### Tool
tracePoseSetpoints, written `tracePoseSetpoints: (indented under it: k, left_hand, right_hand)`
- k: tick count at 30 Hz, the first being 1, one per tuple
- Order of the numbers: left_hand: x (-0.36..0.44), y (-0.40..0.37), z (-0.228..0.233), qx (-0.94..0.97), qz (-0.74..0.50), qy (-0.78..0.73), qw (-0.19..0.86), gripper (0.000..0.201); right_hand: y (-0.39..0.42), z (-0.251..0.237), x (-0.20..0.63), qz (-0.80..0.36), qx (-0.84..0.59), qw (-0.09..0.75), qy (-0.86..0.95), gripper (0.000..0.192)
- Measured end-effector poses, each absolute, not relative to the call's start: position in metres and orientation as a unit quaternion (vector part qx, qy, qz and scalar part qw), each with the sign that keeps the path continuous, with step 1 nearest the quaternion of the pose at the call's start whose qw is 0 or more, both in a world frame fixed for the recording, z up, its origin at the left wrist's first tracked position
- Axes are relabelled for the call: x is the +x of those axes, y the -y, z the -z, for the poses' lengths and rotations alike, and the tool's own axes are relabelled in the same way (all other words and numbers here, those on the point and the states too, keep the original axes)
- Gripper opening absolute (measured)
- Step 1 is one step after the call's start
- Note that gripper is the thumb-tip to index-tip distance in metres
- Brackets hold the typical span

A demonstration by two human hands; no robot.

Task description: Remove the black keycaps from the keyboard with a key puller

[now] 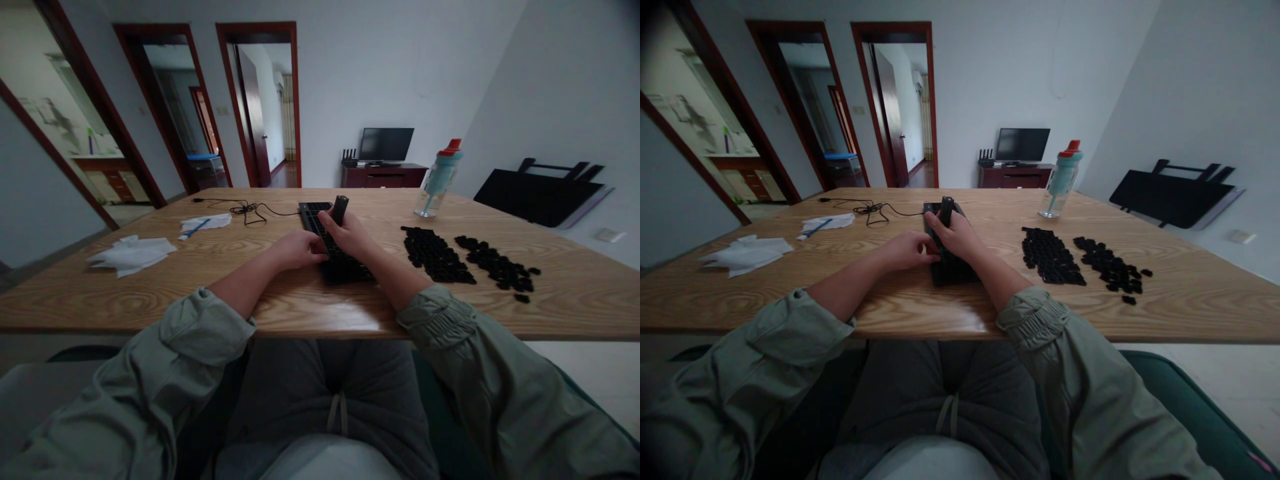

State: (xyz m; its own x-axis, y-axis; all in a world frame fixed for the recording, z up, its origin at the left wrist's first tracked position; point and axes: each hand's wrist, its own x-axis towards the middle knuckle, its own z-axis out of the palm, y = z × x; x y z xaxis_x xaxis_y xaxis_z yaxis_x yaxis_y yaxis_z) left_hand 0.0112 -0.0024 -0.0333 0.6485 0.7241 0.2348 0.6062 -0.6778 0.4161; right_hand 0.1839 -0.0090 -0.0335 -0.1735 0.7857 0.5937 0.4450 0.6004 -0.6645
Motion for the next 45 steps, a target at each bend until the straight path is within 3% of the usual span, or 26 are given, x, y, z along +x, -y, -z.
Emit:
tracePoseSetpoints:
  k: [9,14,19,24,30,36,45]
  left_hand:
    - [0.013,0.001,0.034,0.894,-0.196,-0.368,0.167,0.018]
    - [0.015,0.001,0.033,0.905,-0.173,-0.355,0.156,0.027]
    - [0.015,0.004,0.031,0.910,-0.172,-0.344,0.152,0.030]
    - [0.013,0.001,0.031,0.900,-0.175,-0.353,0.184,0.028]
    - [0.009,-0.004,0.035,0.898,-0.174,-0.328,0.237,0.027]
    - [0.006,-0.007,0.036,0.893,-0.216,-0.334,0.211,0.039]
    - [0.003,-0.003,0.034,0.895,-0.207,-0.344,0.193,0.028]
  right_hand:
    - [0.013,0.022,0.188,-0.182,-0.380,0.432,0.797,0.046]
    - [0.014,0.021,0.183,-0.184,-0.372,0.427,0.804,0.048]
    - [0.015,0.018,0.181,-0.227,-0.385,0.496,0.745,0.049]
    - [0.014,0.014,0.167,-0.358,-0.326,0.610,0.628,0.038]
    - [0.020,0.016,0.157,-0.492,-0.227,0.618,0.570,0.028]
    - [0.011,0.020,0.165,-0.459,-0.302,0.687,0.475,0.030]
    - [0.005,0.029,0.171,-0.459,-0.258,0.737,0.425,0.018]
